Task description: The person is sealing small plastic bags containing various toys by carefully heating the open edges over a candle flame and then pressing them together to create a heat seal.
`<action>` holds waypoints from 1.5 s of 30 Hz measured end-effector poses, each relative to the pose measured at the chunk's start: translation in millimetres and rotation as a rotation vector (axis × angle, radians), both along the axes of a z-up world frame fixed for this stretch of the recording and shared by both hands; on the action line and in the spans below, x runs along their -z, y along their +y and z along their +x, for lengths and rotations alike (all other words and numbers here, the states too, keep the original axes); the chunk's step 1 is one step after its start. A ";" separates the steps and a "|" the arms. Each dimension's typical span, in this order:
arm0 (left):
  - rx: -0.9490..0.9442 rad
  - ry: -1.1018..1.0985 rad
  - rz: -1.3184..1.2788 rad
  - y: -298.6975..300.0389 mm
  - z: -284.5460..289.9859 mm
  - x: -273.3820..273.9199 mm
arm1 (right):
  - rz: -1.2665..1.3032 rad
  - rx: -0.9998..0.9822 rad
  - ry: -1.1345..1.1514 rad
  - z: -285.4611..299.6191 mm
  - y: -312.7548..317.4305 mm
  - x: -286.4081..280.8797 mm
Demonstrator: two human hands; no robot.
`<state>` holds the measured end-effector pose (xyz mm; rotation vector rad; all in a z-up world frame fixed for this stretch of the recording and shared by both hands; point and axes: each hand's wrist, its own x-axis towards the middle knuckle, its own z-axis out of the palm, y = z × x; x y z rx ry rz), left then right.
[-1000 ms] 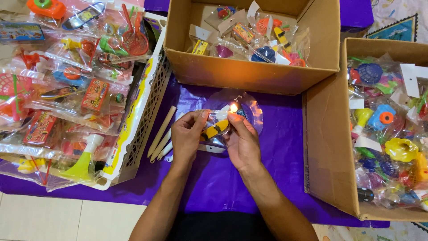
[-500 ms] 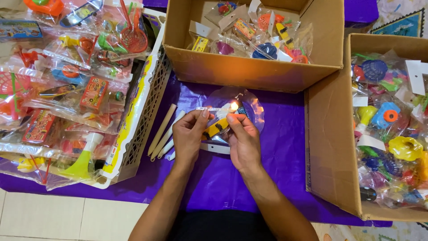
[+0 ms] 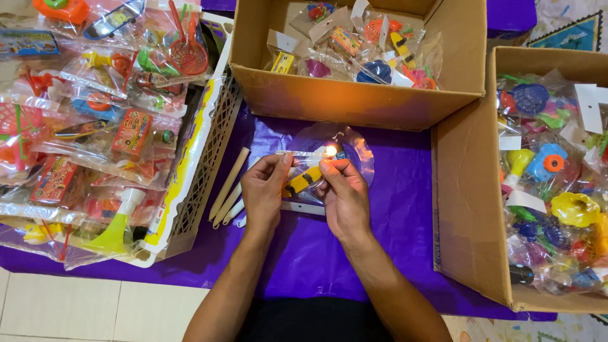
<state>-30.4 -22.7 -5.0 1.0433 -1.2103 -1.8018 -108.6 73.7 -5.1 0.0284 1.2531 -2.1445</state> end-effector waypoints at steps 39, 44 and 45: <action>0.006 -0.004 -0.037 5.6 -15.9 -12.3 | 0.016 -0.012 -0.053 -14.3 11.0 3.5; 0.013 -0.006 -0.024 7.9 -20.1 -19.6 | 0.010 -0.005 -0.057 -16.8 13.5 1.6; 0.014 -0.009 -0.028 8.7 -20.0 -19.5 | 0.008 -0.005 -0.058 -17.2 14.9 3.1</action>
